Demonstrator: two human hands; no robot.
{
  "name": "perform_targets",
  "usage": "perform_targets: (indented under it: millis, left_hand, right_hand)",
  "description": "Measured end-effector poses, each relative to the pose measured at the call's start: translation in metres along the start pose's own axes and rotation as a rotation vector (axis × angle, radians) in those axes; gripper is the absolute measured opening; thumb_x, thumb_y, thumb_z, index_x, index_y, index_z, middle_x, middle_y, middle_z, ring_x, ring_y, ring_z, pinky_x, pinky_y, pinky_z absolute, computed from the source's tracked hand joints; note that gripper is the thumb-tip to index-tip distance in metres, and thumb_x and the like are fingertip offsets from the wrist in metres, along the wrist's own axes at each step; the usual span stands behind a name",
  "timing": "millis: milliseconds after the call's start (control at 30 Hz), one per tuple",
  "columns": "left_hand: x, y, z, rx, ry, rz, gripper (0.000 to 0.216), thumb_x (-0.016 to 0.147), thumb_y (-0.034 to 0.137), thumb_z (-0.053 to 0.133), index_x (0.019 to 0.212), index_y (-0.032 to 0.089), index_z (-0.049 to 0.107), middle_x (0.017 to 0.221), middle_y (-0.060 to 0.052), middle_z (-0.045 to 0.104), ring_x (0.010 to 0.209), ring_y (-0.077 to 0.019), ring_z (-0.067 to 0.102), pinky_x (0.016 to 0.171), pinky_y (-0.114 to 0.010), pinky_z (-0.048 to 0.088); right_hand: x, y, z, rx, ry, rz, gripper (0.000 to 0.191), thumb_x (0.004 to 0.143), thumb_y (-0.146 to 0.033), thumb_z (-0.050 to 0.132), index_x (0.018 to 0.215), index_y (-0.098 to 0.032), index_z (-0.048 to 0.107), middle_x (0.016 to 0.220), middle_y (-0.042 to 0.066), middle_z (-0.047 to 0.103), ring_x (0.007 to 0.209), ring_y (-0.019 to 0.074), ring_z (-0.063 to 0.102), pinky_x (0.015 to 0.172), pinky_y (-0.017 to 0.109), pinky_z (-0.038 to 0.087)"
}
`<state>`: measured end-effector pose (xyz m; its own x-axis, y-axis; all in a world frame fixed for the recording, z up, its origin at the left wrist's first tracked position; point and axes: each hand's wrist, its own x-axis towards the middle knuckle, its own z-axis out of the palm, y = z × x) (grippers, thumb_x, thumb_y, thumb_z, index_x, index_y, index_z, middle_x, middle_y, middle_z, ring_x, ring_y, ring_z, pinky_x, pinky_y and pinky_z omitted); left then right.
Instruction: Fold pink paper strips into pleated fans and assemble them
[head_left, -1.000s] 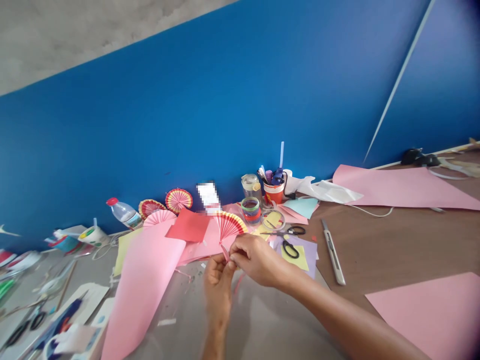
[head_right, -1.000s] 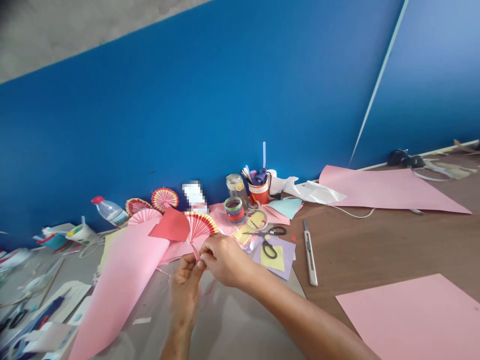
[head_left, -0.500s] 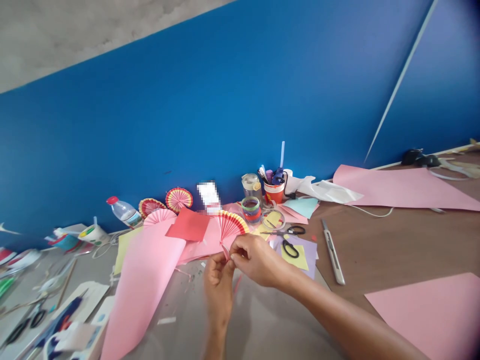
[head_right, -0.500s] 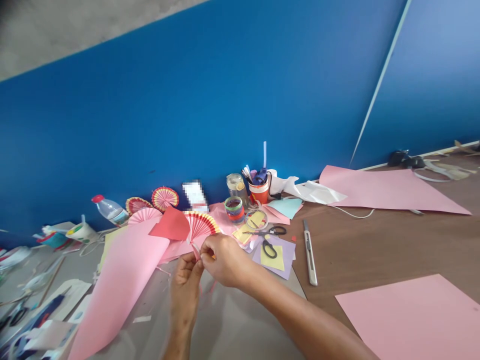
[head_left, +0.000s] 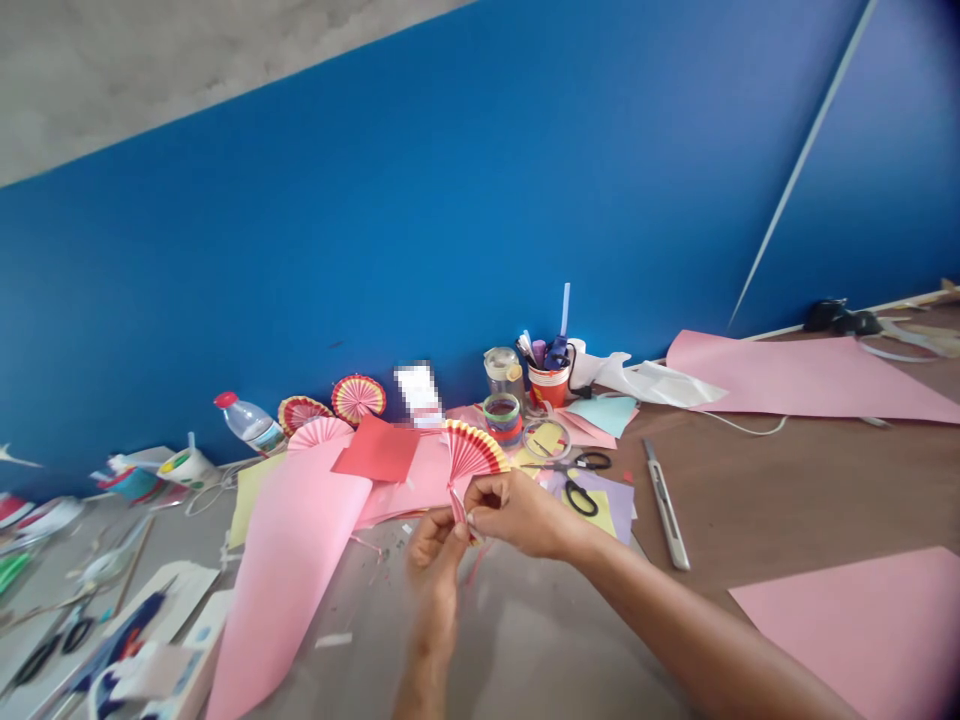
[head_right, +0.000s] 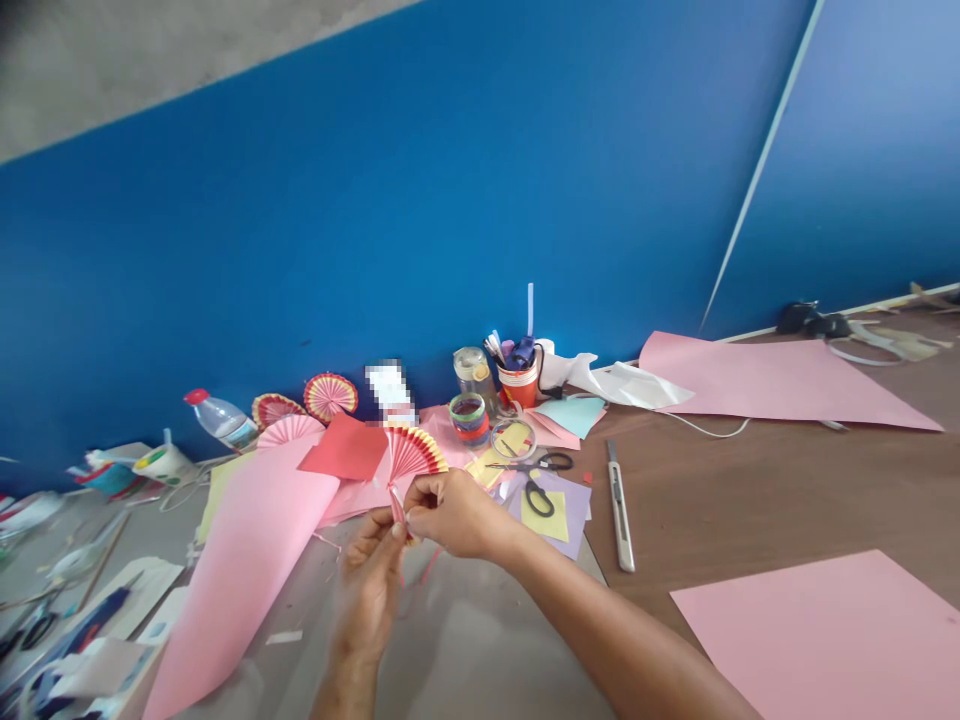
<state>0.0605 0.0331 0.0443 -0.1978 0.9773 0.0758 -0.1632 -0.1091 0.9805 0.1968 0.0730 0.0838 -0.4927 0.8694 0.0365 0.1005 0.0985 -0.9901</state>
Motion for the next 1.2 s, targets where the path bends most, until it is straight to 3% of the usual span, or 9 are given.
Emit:
perform_targets:
  millis: [133,267,433,733,1033,1200]
  left_hand:
    - [0.002,0.003,-0.003,0.150,-0.002,0.013,0.026,0.071,0.042,0.068,0.076,0.016,0.069,0.072,-0.004,0.067,0.069,-0.0165,0.060,0.066,-0.026,0.047]
    - [0.005,0.007,-0.005,0.333,-0.022,0.184,0.015,0.072,0.034,0.066,0.075,0.019,0.071,0.085,-0.006,0.067,0.087,-0.0212,0.061,0.079,-0.030,0.046]
    - [0.003,0.007,-0.006,0.531,0.019,0.290,0.011,0.075,0.025,0.060,0.071,0.021,0.070,0.075,-0.004,0.065,0.075,-0.0191,0.060,0.069,-0.028,0.046]
    - [0.003,0.005,-0.010,0.483,0.009,0.248,0.013,0.077,0.025,0.059,0.072,0.020,0.070,0.073,-0.004,0.063,0.071,-0.0167,0.059,0.066,-0.026,0.045]
    - [0.003,-0.002,-0.010,0.523,0.077,0.309,0.012,0.077,0.024,0.060,0.070,0.020,0.068,0.072,-0.003,0.060,0.069,-0.0157,0.056,0.062,-0.025,0.044]
    - [0.001,-0.001,-0.008,0.560,0.096,0.330,0.012,0.079,0.023,0.058,0.073,0.020,0.068,0.073,-0.002,0.059,0.068,-0.0150,0.055,0.061,-0.024,0.042]
  right_hand:
    - [0.000,0.000,0.001,-0.080,0.030,0.004,0.010,0.066,-0.013,0.049,0.057,-0.017,0.048,0.054,-0.006,0.045,0.052,0.0066,0.037,0.047,0.018,0.027]
    - [-0.001,-0.003,0.006,-0.317,0.090,-0.044,0.016,0.065,-0.006,0.047,0.053,-0.017,0.049,0.050,-0.006,0.045,0.051,0.0075,0.036,0.049,0.019,0.027]
    - [-0.001,-0.001,0.012,-0.562,0.179,-0.113,0.020,0.067,-0.005,0.048,0.053,-0.018,0.055,0.047,-0.005,0.041,0.049,0.0092,0.033,0.050,0.021,0.025]
    - [0.001,0.000,0.016,-0.590,0.201,-0.041,0.016,0.072,-0.011,0.052,0.062,-0.017,0.063,0.053,-0.002,0.054,0.049,0.0094,0.042,0.051,0.022,0.026]
    - [0.001,0.012,0.024,-0.725,0.346,-0.197,0.014,0.075,-0.013,0.052,0.066,-0.018,0.062,0.064,0.002,0.063,0.064,0.0144,0.051,0.062,0.025,0.031]
    - [0.002,0.013,0.023,-0.631,0.334,-0.178,0.015,0.077,-0.013,0.052,0.067,-0.017,0.063,0.064,0.002,0.061,0.062,0.0130,0.050,0.060,0.024,0.031]
